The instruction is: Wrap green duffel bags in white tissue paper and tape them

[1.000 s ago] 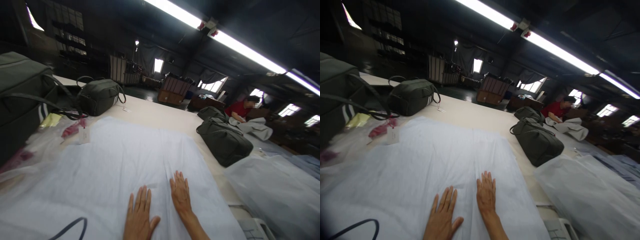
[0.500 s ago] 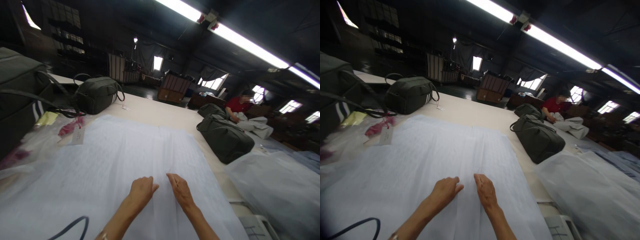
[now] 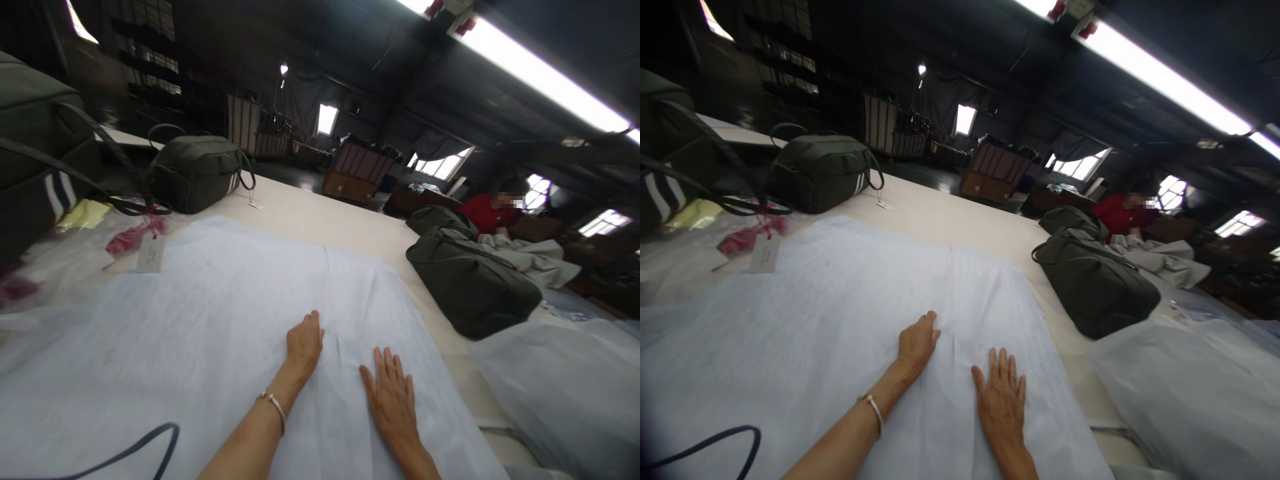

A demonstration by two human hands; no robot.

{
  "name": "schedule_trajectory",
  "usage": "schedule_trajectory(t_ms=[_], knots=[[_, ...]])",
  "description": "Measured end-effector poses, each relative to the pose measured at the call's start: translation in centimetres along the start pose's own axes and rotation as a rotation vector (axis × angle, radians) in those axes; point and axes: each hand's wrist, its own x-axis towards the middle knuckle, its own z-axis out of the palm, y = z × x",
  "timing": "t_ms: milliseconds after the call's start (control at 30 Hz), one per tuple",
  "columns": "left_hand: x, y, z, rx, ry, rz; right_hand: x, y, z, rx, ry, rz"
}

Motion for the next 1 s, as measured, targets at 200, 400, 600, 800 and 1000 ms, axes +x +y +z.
schedule_trajectory(t_ms=[200, 400, 600, 800, 1000], knots=[[3.0, 0.0, -0.2, -0.105, -0.052, -0.045, 0.5, 1.2, -1.8, -0.078, 0.061, 0.01], [4.1, -1.0, -1.4, -0.287, -0.179, -0.082, 2.4, -3.1, -3.8, 0.085, 0.288, -0.426], [5.1, -1.9, -1.1, -0.407, -0.252, -0.111, 1.9, -8.3, -1.1, 0.201, -0.007, -0.574], [4.5, -1.1, -0.4, -0.292, -0.044, -0.151, 0.7, -9.2, -0.7, 0.177, -0.119, -0.463], [2.0, -1.2, 0.3, -0.069, 0.121, 0.144, 0.3, -9.7, -1.1, 0.166, -0.135, -0.411]])
